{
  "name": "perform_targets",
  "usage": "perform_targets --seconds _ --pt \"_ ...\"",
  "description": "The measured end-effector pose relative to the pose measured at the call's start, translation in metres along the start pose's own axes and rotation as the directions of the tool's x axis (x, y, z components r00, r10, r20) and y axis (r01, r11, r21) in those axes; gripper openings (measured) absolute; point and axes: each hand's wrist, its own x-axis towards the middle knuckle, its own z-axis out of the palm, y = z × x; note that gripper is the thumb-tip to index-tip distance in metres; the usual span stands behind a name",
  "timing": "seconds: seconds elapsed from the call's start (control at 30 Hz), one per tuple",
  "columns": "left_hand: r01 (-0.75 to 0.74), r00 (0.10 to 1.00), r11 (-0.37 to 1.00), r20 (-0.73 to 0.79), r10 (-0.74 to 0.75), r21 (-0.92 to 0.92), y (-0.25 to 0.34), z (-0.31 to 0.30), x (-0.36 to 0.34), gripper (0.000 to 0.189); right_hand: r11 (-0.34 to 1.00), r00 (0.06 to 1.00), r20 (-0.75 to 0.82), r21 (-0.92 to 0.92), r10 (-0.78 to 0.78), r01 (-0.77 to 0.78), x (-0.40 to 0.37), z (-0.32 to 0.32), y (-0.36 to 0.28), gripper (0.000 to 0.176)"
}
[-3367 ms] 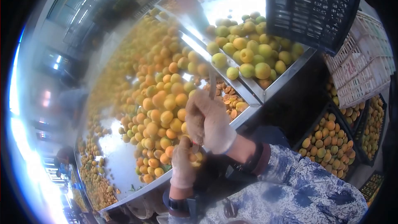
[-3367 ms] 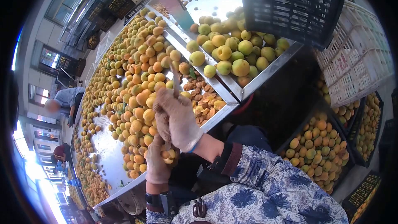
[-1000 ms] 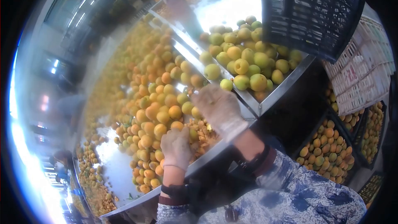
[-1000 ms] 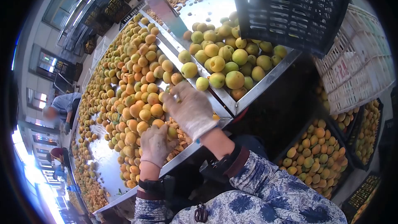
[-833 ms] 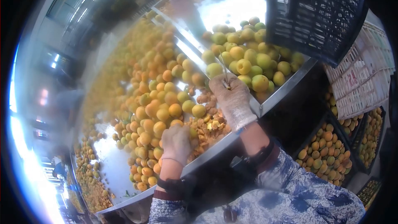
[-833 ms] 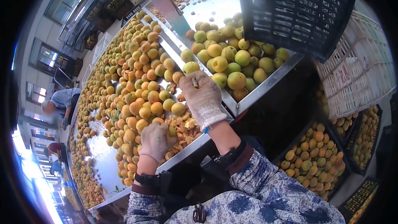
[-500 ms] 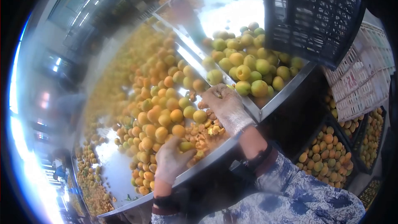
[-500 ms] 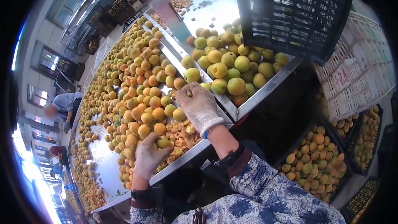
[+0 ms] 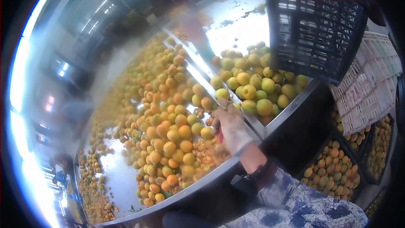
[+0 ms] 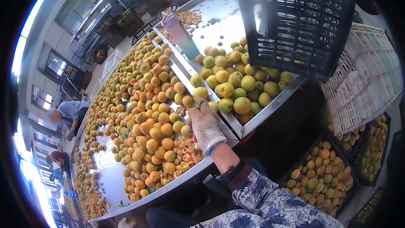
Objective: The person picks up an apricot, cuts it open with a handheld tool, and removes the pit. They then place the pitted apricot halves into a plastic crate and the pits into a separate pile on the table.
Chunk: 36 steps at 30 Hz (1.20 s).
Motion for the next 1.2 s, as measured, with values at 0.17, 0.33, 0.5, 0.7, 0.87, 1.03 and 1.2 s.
perform_targets --seconds 0.17,0.33,0.5,0.7,0.87,1.03,1.2 --pt "-0.565 0.716 0.741 -0.662 0.221 -0.363 0.096 -0.040 -0.018 0.043 0.989 0.999 0.034 -0.147 -0.004 0.009 -0.010 0.002 -0.009 0.045" --pt "-0.865 0.475 0.427 -0.704 0.528 -0.264 0.281 -0.142 -0.044 0.029 0.920 0.990 -0.011 -0.371 -0.143 0.129 0.005 0.003 0.010 0.053" --pt "-0.825 0.263 0.495 -0.591 0.763 0.272 0.421 -0.158 -0.043 0.022 0.923 0.988 -0.077 -0.374 -0.132 0.094 -0.009 0.008 -0.009 0.022" --pt "-0.747 0.302 0.572 -0.595 0.745 0.337 0.477 -0.136 -0.031 0.033 0.989 0.988 0.110 0.089 0.110 -0.120 -0.008 0.006 -0.022 0.016" --pt "-0.805 0.340 0.541 -0.558 0.757 0.244 0.479 -0.141 -0.025 0.035 0.989 0.948 0.280 -0.030 0.149 -0.146 -0.011 0.004 -0.022 0.015" --pt "-0.873 0.285 0.447 -0.541 0.791 0.193 0.474 -0.142 -0.025 0.036 0.986 0.949 0.270 -0.025 0.164 -0.163 -0.008 0.000 -0.016 0.016" --pt "-0.942 0.138 0.262 -0.470 0.872 0.210 0.468 -0.145 -0.039 0.042 0.988 0.943 0.295 -0.008 0.152 -0.156 -0.011 -0.007 -0.016 0.018"
